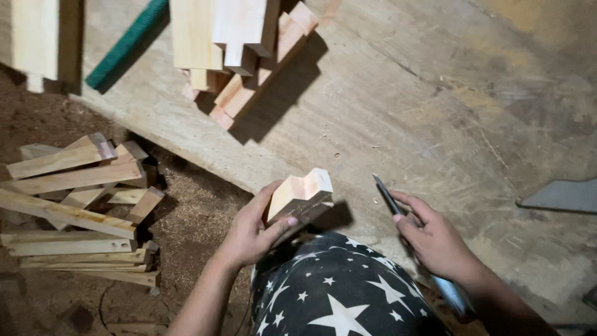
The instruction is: The person carves and smooths the edges of a wooden piece using a hand tool.
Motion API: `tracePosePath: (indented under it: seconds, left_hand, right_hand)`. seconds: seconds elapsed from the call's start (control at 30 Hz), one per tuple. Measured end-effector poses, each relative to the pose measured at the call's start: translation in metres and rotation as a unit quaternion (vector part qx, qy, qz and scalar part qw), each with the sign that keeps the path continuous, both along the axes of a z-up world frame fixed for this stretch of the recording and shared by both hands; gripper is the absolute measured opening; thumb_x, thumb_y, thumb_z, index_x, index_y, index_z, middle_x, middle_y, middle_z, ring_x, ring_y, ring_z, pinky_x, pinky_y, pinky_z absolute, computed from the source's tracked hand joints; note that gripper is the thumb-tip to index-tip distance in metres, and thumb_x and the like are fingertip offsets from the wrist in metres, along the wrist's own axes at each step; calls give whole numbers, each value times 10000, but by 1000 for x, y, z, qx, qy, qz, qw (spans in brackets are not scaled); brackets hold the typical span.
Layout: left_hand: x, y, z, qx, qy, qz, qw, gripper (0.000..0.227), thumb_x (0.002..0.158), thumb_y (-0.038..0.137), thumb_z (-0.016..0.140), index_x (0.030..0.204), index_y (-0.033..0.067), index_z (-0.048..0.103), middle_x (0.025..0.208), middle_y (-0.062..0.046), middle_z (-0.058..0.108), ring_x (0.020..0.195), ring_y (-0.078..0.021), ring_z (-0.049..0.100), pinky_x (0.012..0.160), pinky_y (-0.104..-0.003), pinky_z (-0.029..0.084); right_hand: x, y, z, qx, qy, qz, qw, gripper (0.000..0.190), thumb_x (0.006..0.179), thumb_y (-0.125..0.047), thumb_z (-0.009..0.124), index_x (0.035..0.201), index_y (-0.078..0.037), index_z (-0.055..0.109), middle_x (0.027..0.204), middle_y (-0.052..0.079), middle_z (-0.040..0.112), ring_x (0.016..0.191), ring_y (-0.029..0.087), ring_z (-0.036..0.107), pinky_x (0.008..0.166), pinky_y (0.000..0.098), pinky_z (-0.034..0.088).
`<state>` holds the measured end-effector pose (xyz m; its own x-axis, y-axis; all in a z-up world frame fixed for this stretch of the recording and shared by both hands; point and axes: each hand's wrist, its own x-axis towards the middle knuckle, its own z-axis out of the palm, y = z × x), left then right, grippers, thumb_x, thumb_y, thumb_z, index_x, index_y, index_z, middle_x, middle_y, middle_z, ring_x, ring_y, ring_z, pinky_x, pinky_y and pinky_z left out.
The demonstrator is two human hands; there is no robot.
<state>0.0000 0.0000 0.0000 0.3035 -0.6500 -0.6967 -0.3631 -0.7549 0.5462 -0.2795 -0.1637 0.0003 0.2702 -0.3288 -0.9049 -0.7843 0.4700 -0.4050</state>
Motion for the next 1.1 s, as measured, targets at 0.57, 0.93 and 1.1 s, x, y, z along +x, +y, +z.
tracePosePath:
  seconds: [0.57,0.93,1.1]
  left_hand:
    - [10,26,-31,-72,483,202,849,723,955,573,522,1363,-16,613,1207,-164,735,1074,-223,710,930,-355,579]
    - [1,55,-52,-123,521,251,807,561,1058,441,483,1370,-7,613,1218,-114,708,1078,-172,669,970,-343,530]
    - [2,50,-47,-115,529,227,810,600,1047,478,478,1387,0,603,1190,-140,712,1050,-191,675,939,-355,544]
  right_hand:
    - [-10,19,-6,-56,-1,21,998,492,982,-280,607,1470,-293,542,529,25,475,408,139,462,423,319,374]
    - [0,22,-5,-81,20,64,994,494,987,-306,613,1473,-276,529,586,7,489,488,136,460,485,338,357]
    - [3,22,-5,-76,54,97,991,477,1006,-336,603,1475,-307,528,604,11,499,495,141,457,502,335,343]
